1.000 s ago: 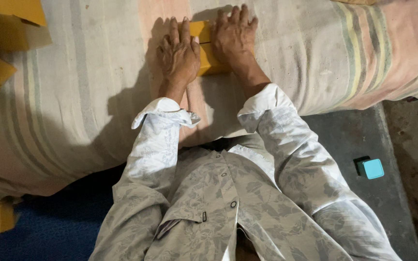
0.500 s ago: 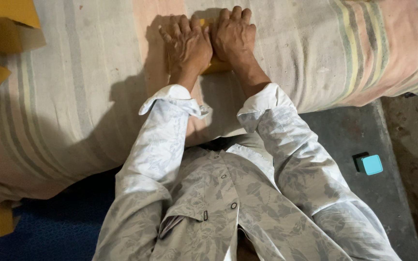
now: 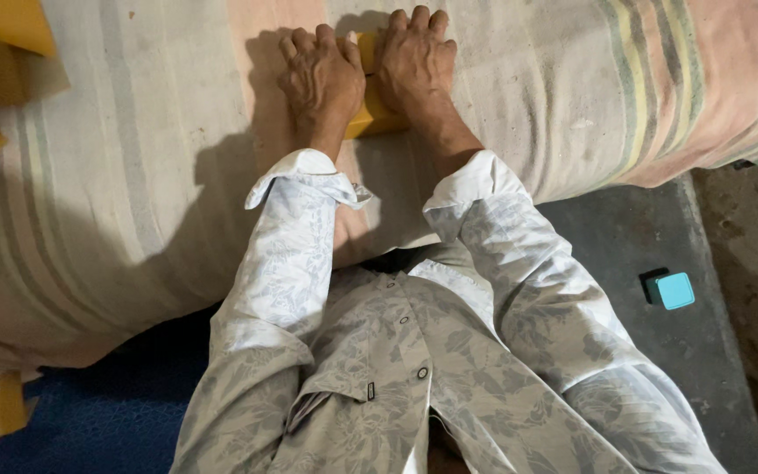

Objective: The person repeatedly folds and presses the flaps of small yellow cardboard boxes on a cloth-covered surface. They pick up each box, fold the top flaps inward, press the seams to secure them, and place the finished boxes aside. The process is repeated for multiple boxes throughout the clip.

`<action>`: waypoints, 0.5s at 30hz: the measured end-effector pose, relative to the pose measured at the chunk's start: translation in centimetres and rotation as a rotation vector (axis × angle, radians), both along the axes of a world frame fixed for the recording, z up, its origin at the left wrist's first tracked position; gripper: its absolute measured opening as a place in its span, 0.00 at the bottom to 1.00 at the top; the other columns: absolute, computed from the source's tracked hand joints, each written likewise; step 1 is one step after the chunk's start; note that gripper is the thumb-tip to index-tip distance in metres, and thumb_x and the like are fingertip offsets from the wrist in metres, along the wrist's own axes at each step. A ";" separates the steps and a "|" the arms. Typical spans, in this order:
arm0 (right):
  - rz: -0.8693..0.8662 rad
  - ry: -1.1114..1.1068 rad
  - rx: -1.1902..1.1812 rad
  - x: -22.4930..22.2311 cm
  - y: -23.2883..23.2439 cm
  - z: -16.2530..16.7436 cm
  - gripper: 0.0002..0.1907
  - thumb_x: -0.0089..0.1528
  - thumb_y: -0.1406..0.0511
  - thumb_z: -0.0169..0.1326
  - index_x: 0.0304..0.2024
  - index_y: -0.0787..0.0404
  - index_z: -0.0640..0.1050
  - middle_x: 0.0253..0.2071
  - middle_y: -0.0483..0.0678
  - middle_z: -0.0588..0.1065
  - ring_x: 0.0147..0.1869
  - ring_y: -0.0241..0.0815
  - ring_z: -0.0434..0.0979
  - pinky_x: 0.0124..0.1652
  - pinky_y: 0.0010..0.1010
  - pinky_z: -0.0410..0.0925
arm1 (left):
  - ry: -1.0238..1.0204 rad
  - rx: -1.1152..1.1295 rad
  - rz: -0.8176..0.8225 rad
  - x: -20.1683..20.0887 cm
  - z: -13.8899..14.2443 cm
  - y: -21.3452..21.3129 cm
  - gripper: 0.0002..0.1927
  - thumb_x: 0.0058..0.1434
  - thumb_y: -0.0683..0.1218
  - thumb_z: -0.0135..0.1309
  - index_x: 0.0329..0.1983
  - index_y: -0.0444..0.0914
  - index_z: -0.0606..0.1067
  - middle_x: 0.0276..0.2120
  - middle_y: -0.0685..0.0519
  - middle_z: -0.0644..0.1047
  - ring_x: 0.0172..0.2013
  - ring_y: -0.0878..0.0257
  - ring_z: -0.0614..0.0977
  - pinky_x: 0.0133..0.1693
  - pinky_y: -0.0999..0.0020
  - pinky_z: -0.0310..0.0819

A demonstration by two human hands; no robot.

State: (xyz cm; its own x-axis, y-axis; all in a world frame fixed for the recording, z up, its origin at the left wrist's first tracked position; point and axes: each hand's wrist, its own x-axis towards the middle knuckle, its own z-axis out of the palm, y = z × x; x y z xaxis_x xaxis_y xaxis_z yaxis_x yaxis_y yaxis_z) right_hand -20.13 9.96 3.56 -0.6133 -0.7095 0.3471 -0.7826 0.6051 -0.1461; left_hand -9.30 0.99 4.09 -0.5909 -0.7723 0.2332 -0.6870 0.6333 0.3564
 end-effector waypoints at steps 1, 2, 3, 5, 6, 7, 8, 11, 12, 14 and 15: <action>-0.010 -0.010 0.032 0.0 0.0 0.0 0.20 0.68 0.56 0.47 0.51 0.65 0.74 0.51 0.60 0.71 0.57 0.61 0.69 0.43 0.53 0.71 | 0.002 -0.035 -0.007 0.0 -0.1 -0.2 0.23 0.71 0.59 0.38 0.53 0.36 0.72 0.55 0.35 0.69 0.62 0.38 0.66 0.49 0.32 0.69; -0.021 -0.018 0.064 -0.1 0.0 0.0 0.20 0.67 0.56 0.47 0.52 0.66 0.74 0.51 0.60 0.71 0.57 0.60 0.69 0.42 0.53 0.72 | 0.006 -0.068 -0.015 0.0 -0.3 -0.3 0.24 0.70 0.59 0.38 0.52 0.36 0.72 0.56 0.35 0.69 0.64 0.36 0.65 0.48 0.29 0.69; -0.011 -0.015 0.038 0.0 0.0 0.1 0.20 0.67 0.57 0.47 0.52 0.66 0.74 0.51 0.61 0.71 0.57 0.62 0.69 0.42 0.54 0.71 | -0.012 -0.018 -0.023 0.1 -0.3 -0.4 0.23 0.72 0.58 0.37 0.53 0.36 0.71 0.56 0.36 0.69 0.63 0.38 0.66 0.50 0.33 0.69; 0.009 -0.008 -0.014 0.0 0.0 0.2 0.19 0.66 0.59 0.47 0.53 0.66 0.74 0.51 0.61 0.72 0.58 0.64 0.69 0.44 0.57 0.70 | -0.047 0.085 -0.037 0.2 -0.2 -0.4 0.23 0.75 0.58 0.36 0.56 0.36 0.71 0.56 0.38 0.70 0.60 0.43 0.67 0.53 0.40 0.70; 0.008 0.004 0.020 0.1 0.0 0.3 0.22 0.67 0.55 0.47 0.52 0.67 0.74 0.50 0.62 0.72 0.57 0.65 0.69 0.46 0.59 0.67 | -0.057 0.079 -0.057 0.3 -0.1 -0.5 0.22 0.75 0.57 0.37 0.55 0.36 0.71 0.56 0.40 0.70 0.61 0.43 0.67 0.54 0.40 0.69; 0.007 0.017 0.054 0.2 -0.1 0.4 0.25 0.69 0.51 0.47 0.51 0.67 0.74 0.49 0.63 0.72 0.56 0.65 0.69 0.49 0.62 0.64 | -0.067 0.074 -0.077 0.3 0.0 -0.5 0.21 0.76 0.57 0.37 0.55 0.37 0.71 0.56 0.41 0.71 0.61 0.43 0.66 0.55 0.40 0.68; 0.007 0.030 0.091 0.2 -0.2 0.5 0.28 0.70 0.48 0.47 0.51 0.68 0.74 0.47 0.64 0.73 0.55 0.66 0.69 0.52 0.65 0.62 | -0.076 0.071 -0.096 0.3 0.0 -0.6 0.21 0.76 0.56 0.37 0.55 0.37 0.71 0.57 0.43 0.72 0.61 0.44 0.66 0.56 0.40 0.66; 0.200 0.365 -0.059 0.2 -0.9 0.7 0.22 0.64 0.53 0.50 0.48 0.65 0.76 0.45 0.62 0.76 0.55 0.66 0.70 0.55 0.74 0.54 | -0.007 0.000 -0.191 0.3 0.1 -0.7 0.18 0.75 0.52 0.40 0.59 0.37 0.70 0.56 0.45 0.73 0.58 0.47 0.70 0.57 0.38 0.60; 0.276 0.357 -0.090 0.1 -1.2 0.7 0.22 0.63 0.55 0.50 0.49 0.65 0.76 0.46 0.62 0.76 0.55 0.65 0.71 0.55 0.69 0.57 | 0.000 -0.057 -0.194 0.3 0.1 -0.8 0.18 0.68 0.50 0.43 0.57 0.38 0.71 0.56 0.46 0.74 0.58 0.47 0.70 0.56 0.39 0.60; 0.429 0.337 -0.152 -0.1 -1.7 0.6 0.21 0.61 0.58 0.50 0.51 0.65 0.76 0.47 0.62 0.77 0.55 0.62 0.74 0.56 0.59 0.61 | 0.013 -0.174 -0.200 0.3 -0.1 -0.9 0.22 0.54 0.45 0.48 0.53 0.40 0.73 0.55 0.48 0.75 0.59 0.47 0.71 0.55 0.41 0.61; 0.470 0.230 -0.123 -0.3 -1.9 0.5 0.18 0.64 0.59 0.50 0.50 0.65 0.76 0.46 0.62 0.78 0.53 0.62 0.75 0.55 0.56 0.63 | 0.023 -0.136 -0.201 0.3 -0.3 -1.0 0.22 0.56 0.45 0.48 0.55 0.40 0.72 0.55 0.48 0.75 0.58 0.47 0.71 0.55 0.40 0.60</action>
